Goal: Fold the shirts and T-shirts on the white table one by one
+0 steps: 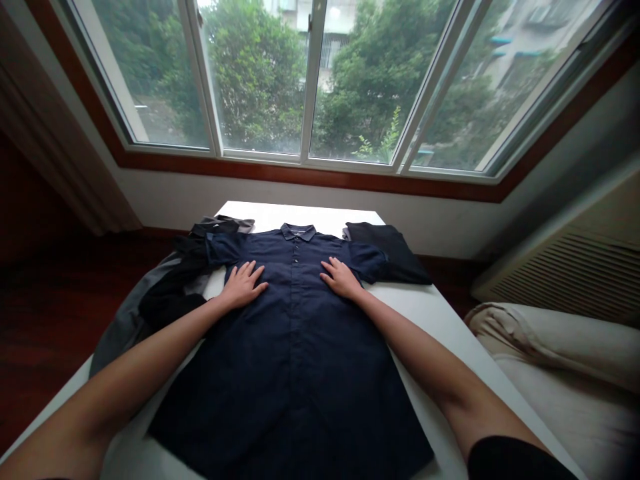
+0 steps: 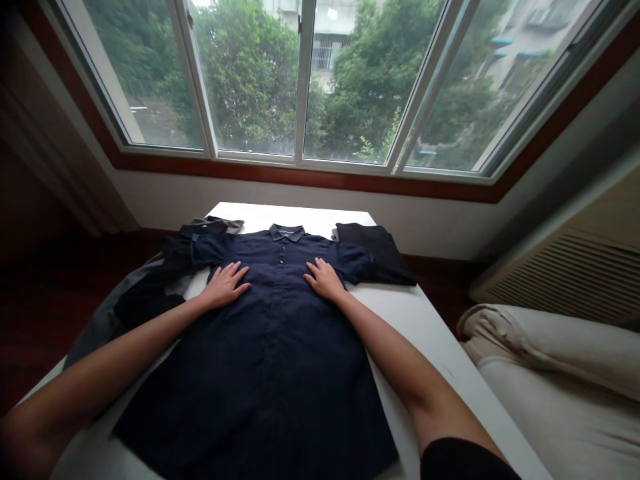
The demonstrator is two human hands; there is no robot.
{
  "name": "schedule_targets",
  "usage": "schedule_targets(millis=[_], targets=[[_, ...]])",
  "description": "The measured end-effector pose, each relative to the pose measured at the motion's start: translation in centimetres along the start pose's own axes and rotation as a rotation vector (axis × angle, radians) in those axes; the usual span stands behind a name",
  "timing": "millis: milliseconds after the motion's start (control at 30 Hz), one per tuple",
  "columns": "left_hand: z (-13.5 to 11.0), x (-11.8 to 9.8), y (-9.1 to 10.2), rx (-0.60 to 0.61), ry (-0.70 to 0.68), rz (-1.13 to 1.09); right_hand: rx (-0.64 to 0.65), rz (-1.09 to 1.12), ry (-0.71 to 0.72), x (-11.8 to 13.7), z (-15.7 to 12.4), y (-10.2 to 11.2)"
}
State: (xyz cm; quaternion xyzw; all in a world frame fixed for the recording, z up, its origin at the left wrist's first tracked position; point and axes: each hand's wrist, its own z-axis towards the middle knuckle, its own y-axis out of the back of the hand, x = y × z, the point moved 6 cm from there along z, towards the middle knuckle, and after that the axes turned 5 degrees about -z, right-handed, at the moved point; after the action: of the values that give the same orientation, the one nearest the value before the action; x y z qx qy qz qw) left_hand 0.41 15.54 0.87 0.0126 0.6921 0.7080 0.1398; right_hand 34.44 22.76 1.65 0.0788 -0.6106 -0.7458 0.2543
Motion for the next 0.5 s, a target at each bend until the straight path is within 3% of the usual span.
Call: schedule_targets(millis=[133, 267, 367, 500], targets=[[-4.4, 0.1, 1.6, -0.057, 0.073, 0.066, 0.004, 0.015, 0.055, 2.3, -5.1, 1.1], [-9.0, 1.3, 4.3, -0.089, 0.194, 0.179, 0.143, -0.03, 0.106, 5.0, -10.2, 2.0], [-12.4, 2.4, 5.7, -0.067, 0.233, 0.201, 0.214, -0.056, 0.117, 6.5, -13.7, 2.6], [-15.8, 4.3, 6.0, 0.041, 0.26, 0.017, 0.279, -0.043, 0.2, 8.5, -17.5, 3.5]])
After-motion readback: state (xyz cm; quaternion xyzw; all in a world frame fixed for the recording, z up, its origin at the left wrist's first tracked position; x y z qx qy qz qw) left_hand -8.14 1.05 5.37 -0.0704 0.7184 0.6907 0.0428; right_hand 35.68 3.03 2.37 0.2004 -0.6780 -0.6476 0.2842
